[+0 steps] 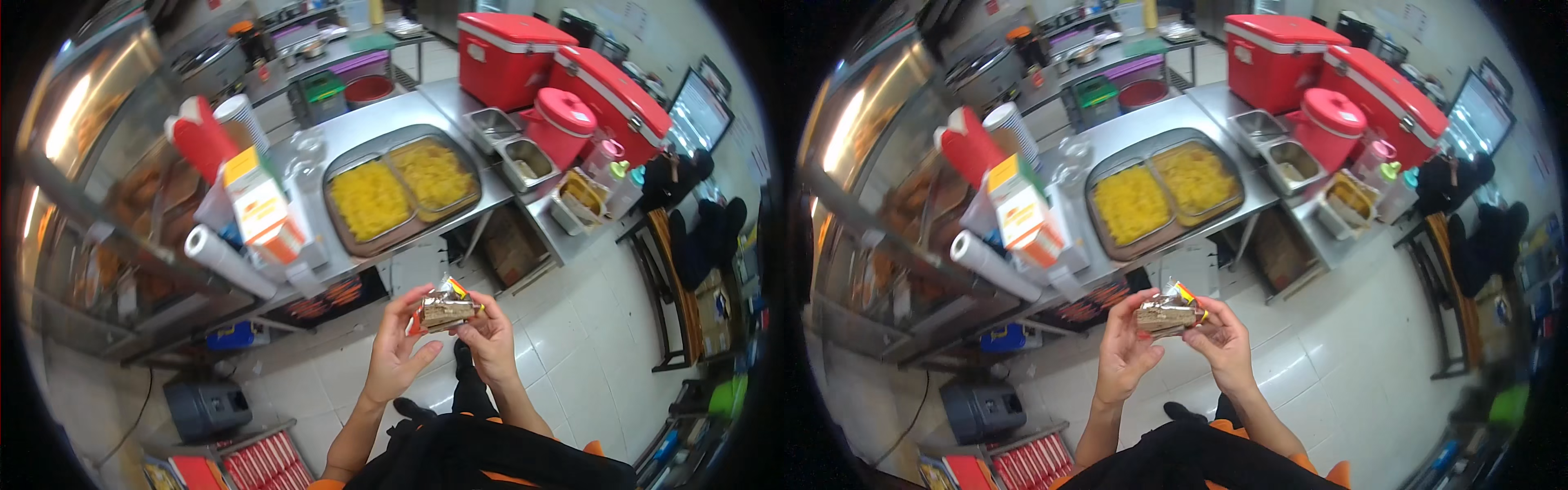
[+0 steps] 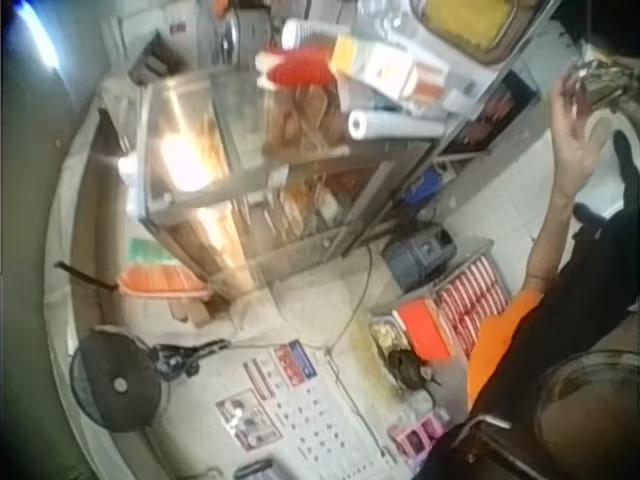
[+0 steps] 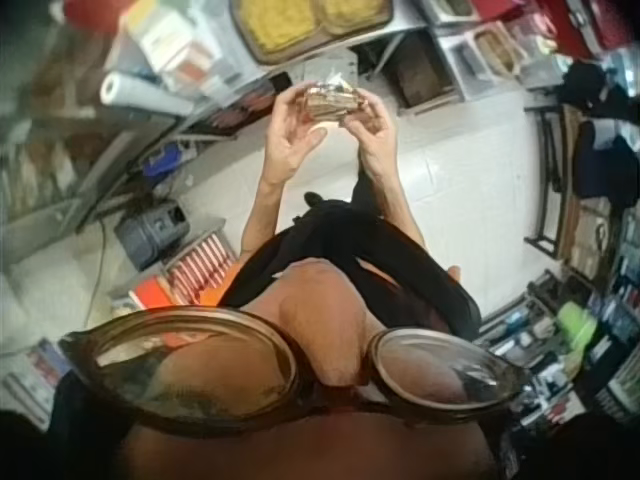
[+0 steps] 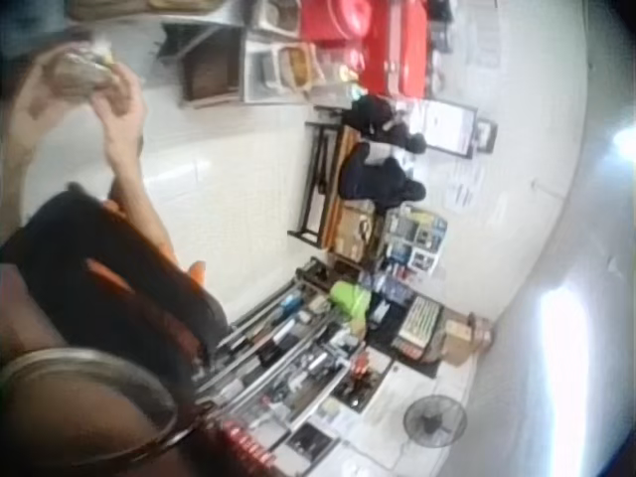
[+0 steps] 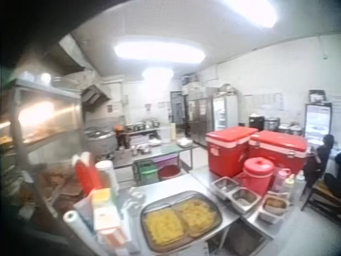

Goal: The person assembles cardboard food boxes by hand, folding the flaps and sides of several flat box templates taken from a stack to form completed boxes.

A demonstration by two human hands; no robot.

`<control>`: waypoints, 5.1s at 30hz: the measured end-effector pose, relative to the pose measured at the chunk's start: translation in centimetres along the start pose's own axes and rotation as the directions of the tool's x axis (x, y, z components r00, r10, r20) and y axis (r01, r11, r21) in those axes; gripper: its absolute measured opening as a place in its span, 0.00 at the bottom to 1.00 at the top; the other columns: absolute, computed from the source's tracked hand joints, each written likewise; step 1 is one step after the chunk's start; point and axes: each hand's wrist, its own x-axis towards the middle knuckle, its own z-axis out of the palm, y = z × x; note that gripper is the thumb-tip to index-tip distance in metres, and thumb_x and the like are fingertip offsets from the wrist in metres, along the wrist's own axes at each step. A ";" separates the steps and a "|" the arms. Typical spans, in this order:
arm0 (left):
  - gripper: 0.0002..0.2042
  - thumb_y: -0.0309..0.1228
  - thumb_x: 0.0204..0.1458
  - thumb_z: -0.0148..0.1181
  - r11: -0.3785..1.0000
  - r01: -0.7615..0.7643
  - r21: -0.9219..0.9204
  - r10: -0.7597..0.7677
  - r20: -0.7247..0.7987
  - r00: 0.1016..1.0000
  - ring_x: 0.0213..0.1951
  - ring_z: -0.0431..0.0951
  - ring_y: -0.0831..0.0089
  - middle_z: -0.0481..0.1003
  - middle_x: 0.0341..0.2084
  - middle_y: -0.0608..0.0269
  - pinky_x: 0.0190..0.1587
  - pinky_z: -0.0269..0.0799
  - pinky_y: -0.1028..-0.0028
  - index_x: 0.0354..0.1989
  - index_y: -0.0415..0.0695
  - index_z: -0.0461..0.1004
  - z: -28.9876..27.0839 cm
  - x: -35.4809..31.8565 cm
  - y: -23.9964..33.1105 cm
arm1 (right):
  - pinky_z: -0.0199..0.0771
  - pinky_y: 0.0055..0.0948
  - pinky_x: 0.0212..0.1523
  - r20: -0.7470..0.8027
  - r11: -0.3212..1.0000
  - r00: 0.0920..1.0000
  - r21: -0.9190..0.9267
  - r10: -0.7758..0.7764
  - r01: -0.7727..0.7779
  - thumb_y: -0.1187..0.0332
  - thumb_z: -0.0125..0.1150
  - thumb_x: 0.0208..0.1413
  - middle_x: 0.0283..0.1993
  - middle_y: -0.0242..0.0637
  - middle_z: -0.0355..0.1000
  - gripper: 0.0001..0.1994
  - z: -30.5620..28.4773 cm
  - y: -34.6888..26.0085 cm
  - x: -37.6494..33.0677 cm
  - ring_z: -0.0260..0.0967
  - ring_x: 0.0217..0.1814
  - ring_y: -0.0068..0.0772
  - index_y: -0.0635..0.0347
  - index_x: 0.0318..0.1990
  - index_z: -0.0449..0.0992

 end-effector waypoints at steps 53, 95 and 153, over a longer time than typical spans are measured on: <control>0.19 0.41 0.55 0.45 0.215 0.229 0.949 -0.231 -0.179 0.956 0.38 0.72 0.51 0.72 0.30 0.43 0.39 0.67 0.61 0.28 0.36 0.72 -21.6 2.4 -78.1 | 0.72 0.25 0.35 0.479 0.489 0.658 -0.851 0.580 0.189 0.63 0.69 0.40 0.28 0.42 0.75 0.14 -52.0 41.6 16.2 0.74 0.32 0.32 0.64 0.30 0.76; 0.09 0.28 0.56 0.48 0.934 0.106 -0.341 -0.179 -0.191 0.965 0.39 0.73 0.80 0.73 0.38 0.64 0.39 0.70 0.80 0.43 0.40 0.69 -8.5 13.5 -67.8 | 0.57 0.42 0.54 0.505 0.166 0.707 -0.743 -0.495 0.648 0.69 0.55 0.51 0.64 0.48 0.51 0.25 -41.0 47.0 23.2 0.55 0.54 0.51 0.58 0.58 0.62; 0.21 0.41 0.57 0.46 0.593 -0.017 0.805 0.514 -0.362 0.778 0.50 0.58 0.68 0.60 0.45 0.53 0.52 0.51 0.72 0.48 0.35 0.58 -16.5 5.2 -66.5 | 0.59 0.36 0.57 0.542 0.590 0.838 -0.657 -0.064 0.470 0.50 0.74 0.29 0.61 0.53 0.52 0.39 -42.6 45.7 26.3 0.57 0.58 0.41 0.68 0.47 0.66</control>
